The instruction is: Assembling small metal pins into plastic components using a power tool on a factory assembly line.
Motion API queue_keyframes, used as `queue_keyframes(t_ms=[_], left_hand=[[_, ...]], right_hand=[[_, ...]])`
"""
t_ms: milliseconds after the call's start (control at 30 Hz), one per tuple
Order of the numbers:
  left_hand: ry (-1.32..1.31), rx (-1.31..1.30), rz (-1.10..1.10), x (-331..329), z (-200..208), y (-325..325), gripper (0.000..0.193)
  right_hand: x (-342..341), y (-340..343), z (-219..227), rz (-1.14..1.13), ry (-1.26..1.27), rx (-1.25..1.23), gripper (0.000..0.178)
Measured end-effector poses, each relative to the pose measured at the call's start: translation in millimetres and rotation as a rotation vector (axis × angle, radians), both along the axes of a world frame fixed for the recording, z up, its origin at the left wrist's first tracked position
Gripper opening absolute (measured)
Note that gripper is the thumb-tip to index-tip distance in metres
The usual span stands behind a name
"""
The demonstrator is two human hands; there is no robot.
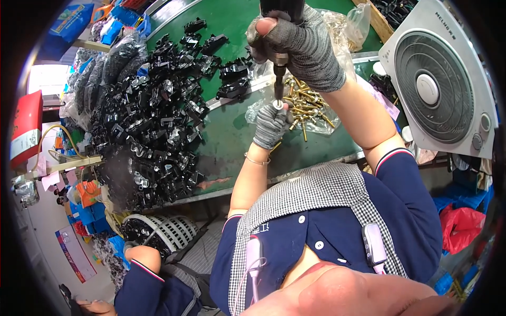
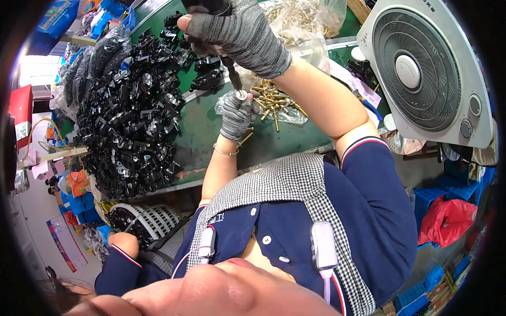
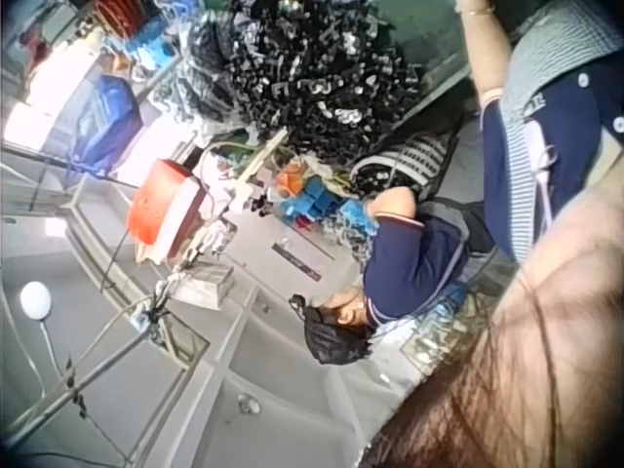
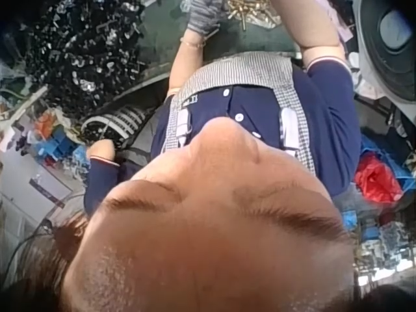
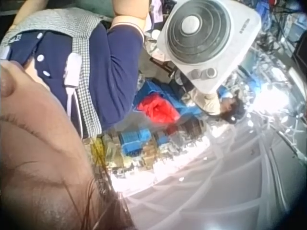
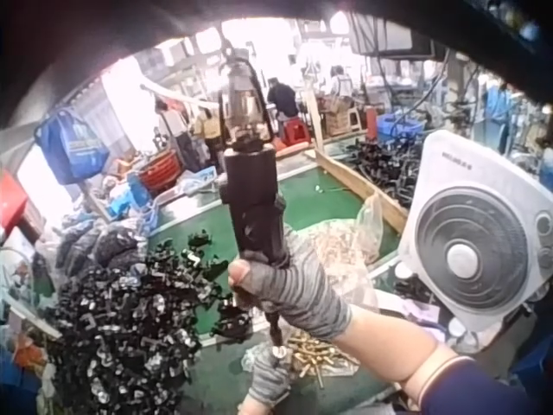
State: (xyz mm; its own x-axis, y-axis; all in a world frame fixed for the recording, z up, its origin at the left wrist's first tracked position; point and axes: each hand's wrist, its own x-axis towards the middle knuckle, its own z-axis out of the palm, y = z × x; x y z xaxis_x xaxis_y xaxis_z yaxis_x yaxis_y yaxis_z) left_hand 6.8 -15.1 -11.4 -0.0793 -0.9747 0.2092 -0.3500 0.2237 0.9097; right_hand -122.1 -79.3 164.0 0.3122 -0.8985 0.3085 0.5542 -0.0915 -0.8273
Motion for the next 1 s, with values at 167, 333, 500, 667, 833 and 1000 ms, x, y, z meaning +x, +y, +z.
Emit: queue_keyframes(t_ms=[167,333,500,667,833,1000], left_hand=[[-0.027,-0.041,-0.007,2.4,-1.1,-3.0,0.024],[0.120,0.158,-0.025,-1.7,14.2,1.2,0.024],[0.232,0.247,-0.019,-2.5,15.7,-0.6,0.019],[0.300,0.287,0.005,-0.2,11.6,-7.4,0.018],[-0.765,0.147,-0.308,29.2,14.7,2.8,0.018],[-1.144,0.049,-0.375,37.4,-23.7,26.4,0.011]], right_hand=[[6.6,-4.2,-6.4,-0.066,0.056,-0.117,0.041],[9.1,-3.3,-6.0,-0.111,0.055,-0.140,0.042],[6.8,-4.1,-5.9,-0.082,0.060,-0.132,0.044],[5.2,-2.7,-3.2,-0.151,0.074,-0.122,0.043],[-9.4,-9.1,-5.8,-0.211,0.048,-0.136,0.039],[-13.8,-3.0,-1.2,-0.148,0.051,-0.055,0.035]])
